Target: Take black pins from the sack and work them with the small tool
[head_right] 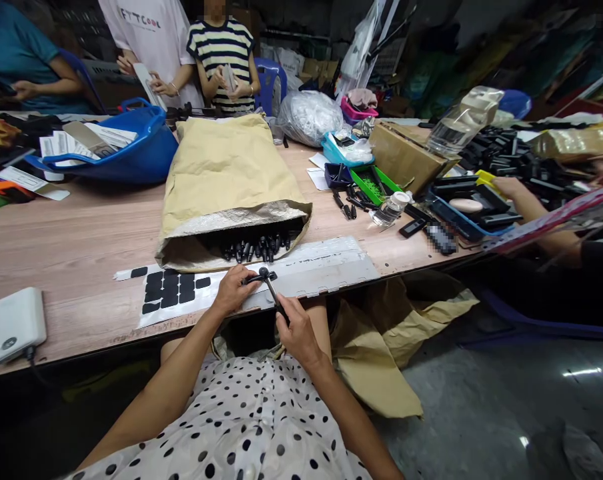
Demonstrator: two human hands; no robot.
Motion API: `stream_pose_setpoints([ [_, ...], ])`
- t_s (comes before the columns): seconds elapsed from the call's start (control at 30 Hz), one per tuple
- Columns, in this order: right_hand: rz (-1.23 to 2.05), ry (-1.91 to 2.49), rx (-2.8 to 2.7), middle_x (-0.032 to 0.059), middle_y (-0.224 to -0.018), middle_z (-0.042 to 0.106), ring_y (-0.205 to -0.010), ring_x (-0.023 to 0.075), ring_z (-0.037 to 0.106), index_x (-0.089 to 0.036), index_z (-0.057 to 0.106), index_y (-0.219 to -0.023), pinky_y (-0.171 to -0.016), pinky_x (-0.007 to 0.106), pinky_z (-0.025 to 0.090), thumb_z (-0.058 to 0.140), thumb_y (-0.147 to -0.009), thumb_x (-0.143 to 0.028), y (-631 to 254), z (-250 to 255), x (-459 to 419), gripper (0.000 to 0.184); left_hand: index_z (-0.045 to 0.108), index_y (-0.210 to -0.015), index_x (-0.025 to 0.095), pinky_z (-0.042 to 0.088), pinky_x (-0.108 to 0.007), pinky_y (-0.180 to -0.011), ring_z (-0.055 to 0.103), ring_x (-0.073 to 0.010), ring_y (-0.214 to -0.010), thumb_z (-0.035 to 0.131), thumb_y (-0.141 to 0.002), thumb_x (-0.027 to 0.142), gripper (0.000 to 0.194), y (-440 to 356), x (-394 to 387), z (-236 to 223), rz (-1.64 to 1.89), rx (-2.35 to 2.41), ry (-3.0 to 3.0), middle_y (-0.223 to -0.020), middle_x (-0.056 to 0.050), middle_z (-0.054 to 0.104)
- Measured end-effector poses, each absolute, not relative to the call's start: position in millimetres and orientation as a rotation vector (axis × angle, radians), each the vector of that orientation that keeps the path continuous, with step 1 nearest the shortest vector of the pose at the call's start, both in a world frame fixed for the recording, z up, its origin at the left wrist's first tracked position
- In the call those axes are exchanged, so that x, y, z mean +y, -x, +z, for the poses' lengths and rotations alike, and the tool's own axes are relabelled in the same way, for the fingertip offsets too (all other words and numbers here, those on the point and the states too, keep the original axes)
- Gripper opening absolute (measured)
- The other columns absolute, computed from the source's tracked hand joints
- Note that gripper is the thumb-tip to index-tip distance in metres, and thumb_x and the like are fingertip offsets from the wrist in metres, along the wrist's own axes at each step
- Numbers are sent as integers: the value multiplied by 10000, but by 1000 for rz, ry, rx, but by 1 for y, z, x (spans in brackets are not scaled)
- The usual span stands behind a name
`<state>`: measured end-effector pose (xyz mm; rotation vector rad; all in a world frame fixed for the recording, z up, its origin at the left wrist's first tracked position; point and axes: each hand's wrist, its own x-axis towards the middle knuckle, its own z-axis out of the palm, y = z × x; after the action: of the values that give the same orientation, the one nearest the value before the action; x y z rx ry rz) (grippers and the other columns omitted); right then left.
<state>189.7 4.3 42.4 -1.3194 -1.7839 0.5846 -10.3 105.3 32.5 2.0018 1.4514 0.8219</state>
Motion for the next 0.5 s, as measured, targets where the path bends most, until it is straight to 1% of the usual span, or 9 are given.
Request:
stream_pose_setpoints([
  [0.2, 606, 1280, -1755, 103, -1184, 711, -1106, 211, 675, -227, 631, -1358, -971, 358, 576, 489, -948, -206, -186, 46, 4, 434, 745, -919, 257, 476, -335, -836, 572, -209, -884, 689, -821, 240, 114, 10, 106, 33, 804, 1469, -1997, -839, -13, 610],
  [0.33, 621, 1223, -1787, 96, -1134, 719, -1058, 202, 685, -221, 633, -1353, -932, 343, 589, 494, -933, -181, -178, 44, 4, 444, 725, -831, 244, 469, -332, -823, 562, -212, -878, 689, -794, 189, 76, 8, 106, 33, 796, 1485, -1996, -808, -10, 591],
  [0.4, 641, 1234, -1795, 92, -1103, 727, -1039, 203, 691, -219, 646, -1335, -913, 341, 595, 493, -920, -171, -176, 42, 3, 445, 715, -802, 235, 465, -329, -817, 563, -211, -878, 679, -786, 158, 87, 7, 106, 34, 792, 1487, -1991, -804, -11, 590],
  [0.5, 656, 1276, -1768, 95, -1121, 726, -1043, 209, 691, -218, 657, -1318, -911, 347, 595, 496, -922, -192, -178, 42, 5, 428, 725, -847, 237, 468, -330, -815, 568, -210, -878, 681, -792, 170, 98, 7, 105, 34, 803, 1486, -1980, -819, -14, 601],
])
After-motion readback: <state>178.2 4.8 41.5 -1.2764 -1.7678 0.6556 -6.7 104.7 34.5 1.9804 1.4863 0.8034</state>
